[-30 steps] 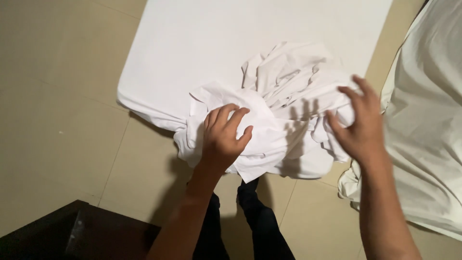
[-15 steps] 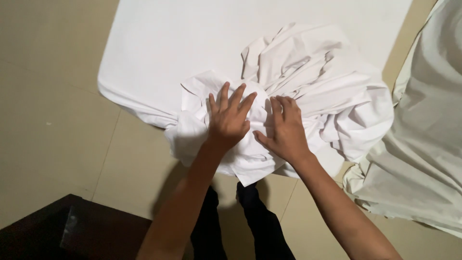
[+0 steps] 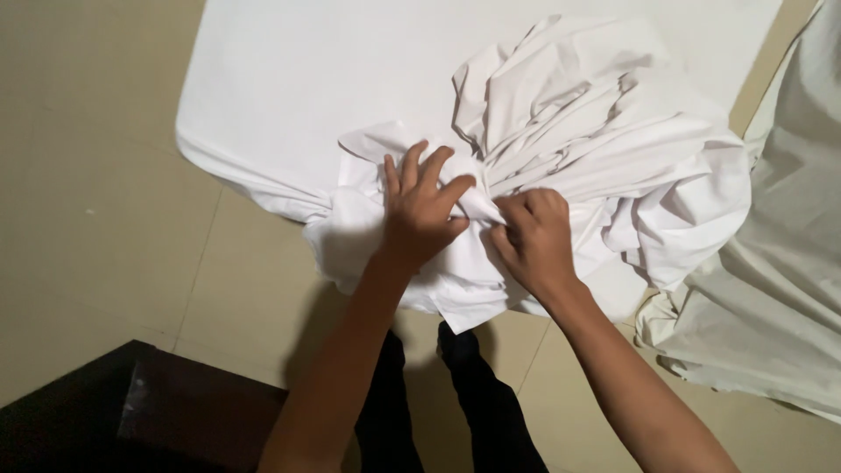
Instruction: The person folds a white cloth on a bed, then moves to a chair to fold a pillow and place it on the bed. They return to the bed to spread and smooth a white sheet over the mattress, tucking the edges under the mattress at the corners.
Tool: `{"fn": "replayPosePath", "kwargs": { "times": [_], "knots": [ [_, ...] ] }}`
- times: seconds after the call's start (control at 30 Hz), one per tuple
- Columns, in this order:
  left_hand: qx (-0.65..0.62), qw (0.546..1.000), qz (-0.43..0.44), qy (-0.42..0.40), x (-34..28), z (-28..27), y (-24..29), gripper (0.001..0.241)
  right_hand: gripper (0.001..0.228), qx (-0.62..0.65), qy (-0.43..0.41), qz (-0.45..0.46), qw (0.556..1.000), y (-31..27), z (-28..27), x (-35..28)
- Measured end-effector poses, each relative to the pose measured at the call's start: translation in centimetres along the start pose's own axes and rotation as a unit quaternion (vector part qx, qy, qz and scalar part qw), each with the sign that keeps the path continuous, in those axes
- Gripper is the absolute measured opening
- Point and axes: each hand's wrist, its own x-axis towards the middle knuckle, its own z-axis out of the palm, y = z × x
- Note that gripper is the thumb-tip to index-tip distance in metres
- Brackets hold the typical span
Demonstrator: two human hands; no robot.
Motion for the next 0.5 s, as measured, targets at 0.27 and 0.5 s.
{"fn": "replayPosePath", "kwargs": {
  "times": [0.27, 0.5],
  "knots": [
    [0.015, 0.982, 0.008, -0.187, -4.9, -2.1, 3.3, 0.054, 0.034, 0.105, -0.074, 0.035, 0.991, -0.5, -5.4, -4.8],
    [-0.065, 0.983, -0.009, -0.171, -11.7, -2.1, 6.3, 0.047, 0.033, 0.098, -0.199, 0.042, 0.974, -0.2, -6.7, -8.1]
  ]
}}
